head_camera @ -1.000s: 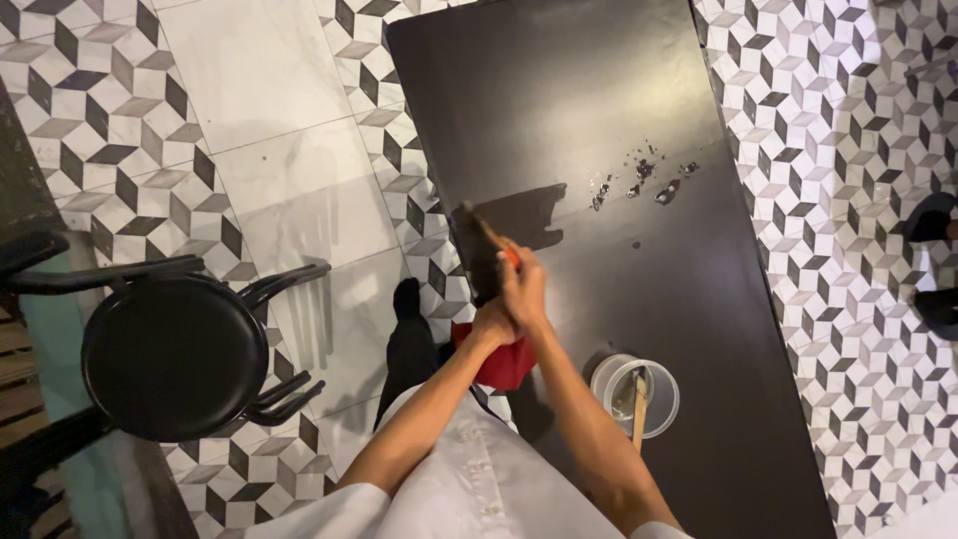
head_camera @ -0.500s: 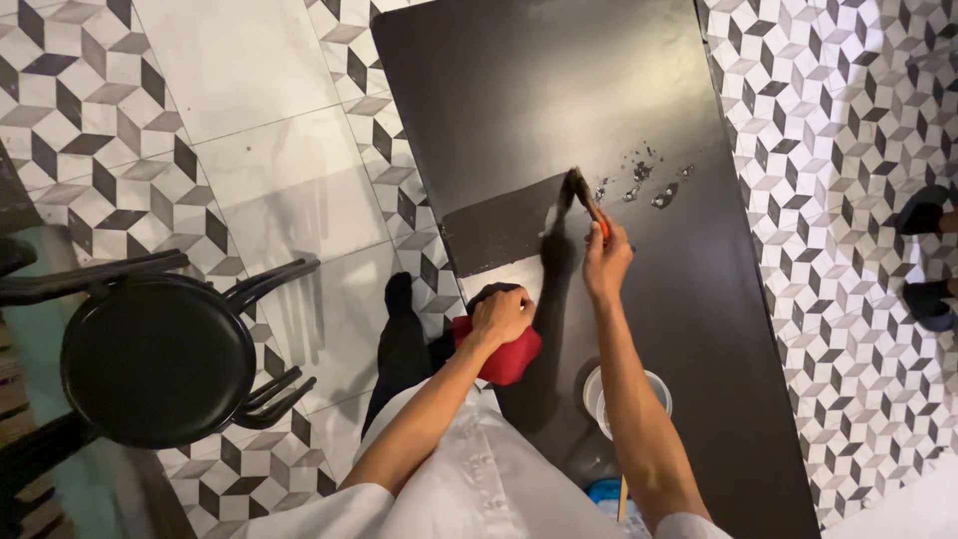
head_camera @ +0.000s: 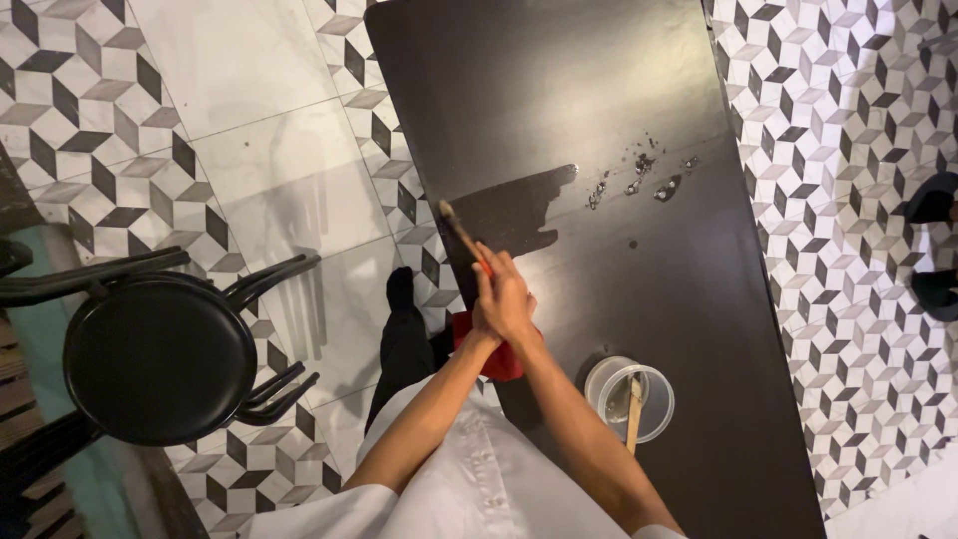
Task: The person wipes a black table surface with a red cloth. They then spray a cleaning solution onto the table and use a brush to scrub the surface, spreading the liquid across the table.
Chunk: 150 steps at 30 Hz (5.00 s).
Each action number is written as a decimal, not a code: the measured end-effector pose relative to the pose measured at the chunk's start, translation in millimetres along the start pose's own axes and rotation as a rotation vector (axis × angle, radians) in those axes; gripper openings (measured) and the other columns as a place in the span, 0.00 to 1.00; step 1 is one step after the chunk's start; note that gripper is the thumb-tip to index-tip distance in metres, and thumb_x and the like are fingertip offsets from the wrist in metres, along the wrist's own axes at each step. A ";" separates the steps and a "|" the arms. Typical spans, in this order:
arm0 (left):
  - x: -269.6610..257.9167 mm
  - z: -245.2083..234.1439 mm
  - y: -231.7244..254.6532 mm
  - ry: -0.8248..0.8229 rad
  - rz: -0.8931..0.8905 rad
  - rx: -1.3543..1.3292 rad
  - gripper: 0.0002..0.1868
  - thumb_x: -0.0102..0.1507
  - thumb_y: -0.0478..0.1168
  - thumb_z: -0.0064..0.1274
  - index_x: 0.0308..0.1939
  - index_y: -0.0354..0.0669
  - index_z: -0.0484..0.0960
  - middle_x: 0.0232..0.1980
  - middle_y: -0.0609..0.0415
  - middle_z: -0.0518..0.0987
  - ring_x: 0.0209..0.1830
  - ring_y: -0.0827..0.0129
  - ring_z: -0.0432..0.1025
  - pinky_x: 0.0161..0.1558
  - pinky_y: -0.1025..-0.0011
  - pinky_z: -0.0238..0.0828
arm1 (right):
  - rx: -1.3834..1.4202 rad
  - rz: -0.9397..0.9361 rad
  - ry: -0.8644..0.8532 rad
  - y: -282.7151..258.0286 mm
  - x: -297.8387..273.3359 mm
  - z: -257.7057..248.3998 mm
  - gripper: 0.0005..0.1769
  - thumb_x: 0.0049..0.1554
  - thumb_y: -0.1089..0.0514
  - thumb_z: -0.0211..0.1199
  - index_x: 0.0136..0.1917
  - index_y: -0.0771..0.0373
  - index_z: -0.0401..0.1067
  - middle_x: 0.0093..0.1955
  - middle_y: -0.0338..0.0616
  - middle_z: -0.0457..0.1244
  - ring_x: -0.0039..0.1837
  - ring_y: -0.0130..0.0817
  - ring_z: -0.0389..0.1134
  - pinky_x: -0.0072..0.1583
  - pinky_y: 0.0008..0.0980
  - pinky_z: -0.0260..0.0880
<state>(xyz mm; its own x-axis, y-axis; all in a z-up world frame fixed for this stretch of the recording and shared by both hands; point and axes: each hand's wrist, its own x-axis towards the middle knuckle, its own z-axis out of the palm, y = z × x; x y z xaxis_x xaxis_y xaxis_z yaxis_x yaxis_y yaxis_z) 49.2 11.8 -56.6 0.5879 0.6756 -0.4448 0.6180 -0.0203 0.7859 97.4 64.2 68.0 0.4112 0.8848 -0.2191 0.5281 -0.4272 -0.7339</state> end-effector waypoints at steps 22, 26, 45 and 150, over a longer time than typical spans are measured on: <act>-4.3 -0.2 -1.2 0.059 0.050 0.017 0.19 0.62 0.55 0.55 0.46 0.45 0.80 0.41 0.48 0.82 0.39 0.53 0.78 0.46 0.56 0.75 | -0.139 0.174 0.029 -34.3 -1.3 2.5 0.22 0.62 0.54 0.59 0.67 0.61 0.73 0.49 0.51 0.66 0.51 0.44 0.69 0.50 0.44 0.63; -4.3 6.7 -0.6 0.071 0.135 0.200 0.14 0.65 0.53 0.52 0.39 0.47 0.81 0.36 0.51 0.81 0.44 0.59 0.77 0.55 0.59 0.73 | -0.454 0.285 -0.029 -62.4 -8.4 14.0 0.23 0.59 0.50 0.60 0.67 0.52 0.76 0.52 0.46 0.68 0.48 0.51 0.67 0.52 0.50 0.59; -21.6 -49.1 52.6 -0.051 -0.081 0.113 0.11 0.66 0.49 0.51 0.45 0.50 0.83 0.32 0.40 0.84 0.34 0.45 0.80 0.40 0.47 0.75 | -0.079 0.073 0.214 66.1 11.2 -59.8 0.17 0.65 0.60 0.58 0.66 0.66 0.73 0.46 0.50 0.64 0.43 0.40 0.66 0.45 0.37 0.67; 2.0 -10.4 86.6 -0.046 0.251 0.122 0.11 0.66 0.47 0.51 0.35 0.46 0.81 0.25 0.44 0.81 0.23 0.46 0.77 0.29 0.50 0.74 | 0.100 0.361 0.311 135.6 -21.6 -153.4 0.18 0.66 0.57 0.60 0.64 0.69 0.75 0.51 0.47 0.70 0.51 0.28 0.66 0.54 0.29 0.66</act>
<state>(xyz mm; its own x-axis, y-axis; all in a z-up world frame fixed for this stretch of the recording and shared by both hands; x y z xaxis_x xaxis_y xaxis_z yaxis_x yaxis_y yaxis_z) 98.5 19.1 15.0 0.7521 0.6040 -0.2638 0.5065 -0.2736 0.8177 274.1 -41.4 71.8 0.7654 0.5795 -0.2797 0.2434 -0.6631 -0.7078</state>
